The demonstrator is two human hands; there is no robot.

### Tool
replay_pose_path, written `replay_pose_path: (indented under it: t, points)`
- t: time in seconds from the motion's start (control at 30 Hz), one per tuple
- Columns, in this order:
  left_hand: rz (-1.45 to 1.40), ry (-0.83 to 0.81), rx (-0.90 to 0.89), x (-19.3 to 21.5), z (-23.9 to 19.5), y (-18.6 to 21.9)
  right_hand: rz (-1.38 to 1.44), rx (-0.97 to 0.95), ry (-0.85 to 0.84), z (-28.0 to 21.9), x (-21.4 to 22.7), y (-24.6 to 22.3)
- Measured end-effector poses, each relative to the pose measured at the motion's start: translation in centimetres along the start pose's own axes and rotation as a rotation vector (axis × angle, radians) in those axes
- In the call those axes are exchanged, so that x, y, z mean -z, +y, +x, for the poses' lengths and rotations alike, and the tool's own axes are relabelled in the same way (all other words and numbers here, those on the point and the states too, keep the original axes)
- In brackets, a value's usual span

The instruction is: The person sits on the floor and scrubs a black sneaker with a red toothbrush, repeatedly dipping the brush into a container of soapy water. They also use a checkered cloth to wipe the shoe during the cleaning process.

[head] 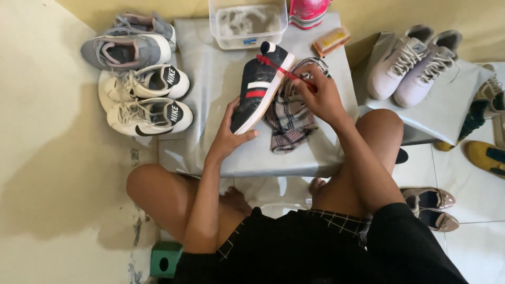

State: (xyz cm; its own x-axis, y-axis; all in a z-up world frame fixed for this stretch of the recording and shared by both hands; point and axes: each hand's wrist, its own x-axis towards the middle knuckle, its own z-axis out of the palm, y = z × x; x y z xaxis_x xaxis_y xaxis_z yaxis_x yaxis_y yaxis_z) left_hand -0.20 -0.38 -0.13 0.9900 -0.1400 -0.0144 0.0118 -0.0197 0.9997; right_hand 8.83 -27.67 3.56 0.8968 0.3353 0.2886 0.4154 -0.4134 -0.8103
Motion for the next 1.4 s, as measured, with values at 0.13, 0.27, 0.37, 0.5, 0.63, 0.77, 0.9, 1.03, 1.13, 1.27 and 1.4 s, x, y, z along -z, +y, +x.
replay_pose_path:
  t: [0.13,0.27,0.37,0.5,0.63,0.77,0.9,1.03,1.13,1.27,1.4]
  points:
    - [-0.008,0.001,-0.015,0.2,0.1,-0.4,0.057,0.032,-0.041,0.1,0.1,-1.2]
    - [-0.022,0.002,-0.007,0.0,-0.1,-0.4,0.017,-0.008,0.072,-0.1,0.0,-0.6]
    - [0.011,0.009,0.005,0.1,0.0,-0.2,0.139,-0.027,0.045,-0.1,0.2,-0.4]
    - [0.009,0.013,0.018,0.1,0.0,-0.6,0.274,-0.077,-0.100,-0.3,0.8,-0.9]
    - [0.010,0.014,0.011,0.0,0.0,-0.3,0.205,-0.041,0.015,0.1,0.7,0.0]
    - [0.001,0.014,0.017,0.2,0.1,-1.0,0.392,-0.103,-0.111,-0.3,0.7,-1.1]
    - [-0.016,0.013,-0.001,0.0,0.0,-0.7,0.238,-0.109,0.075,-0.6,0.6,0.5]
    - [-0.013,0.020,-0.014,0.0,0.1,-1.0,0.303,-0.076,-0.011,-0.6,0.9,0.2]
    - [-0.005,0.017,-0.008,0.1,0.0,-0.6,0.262,-0.090,0.039,-0.3,0.9,0.3]
    - [-0.002,0.017,0.003,0.1,0.0,-0.6,0.144,-0.126,-0.003,-0.6,2.3,-2.6]
    - [0.001,0.016,0.013,0.1,0.0,-1.0,0.103,-0.126,-0.040,-0.2,2.8,-4.6]
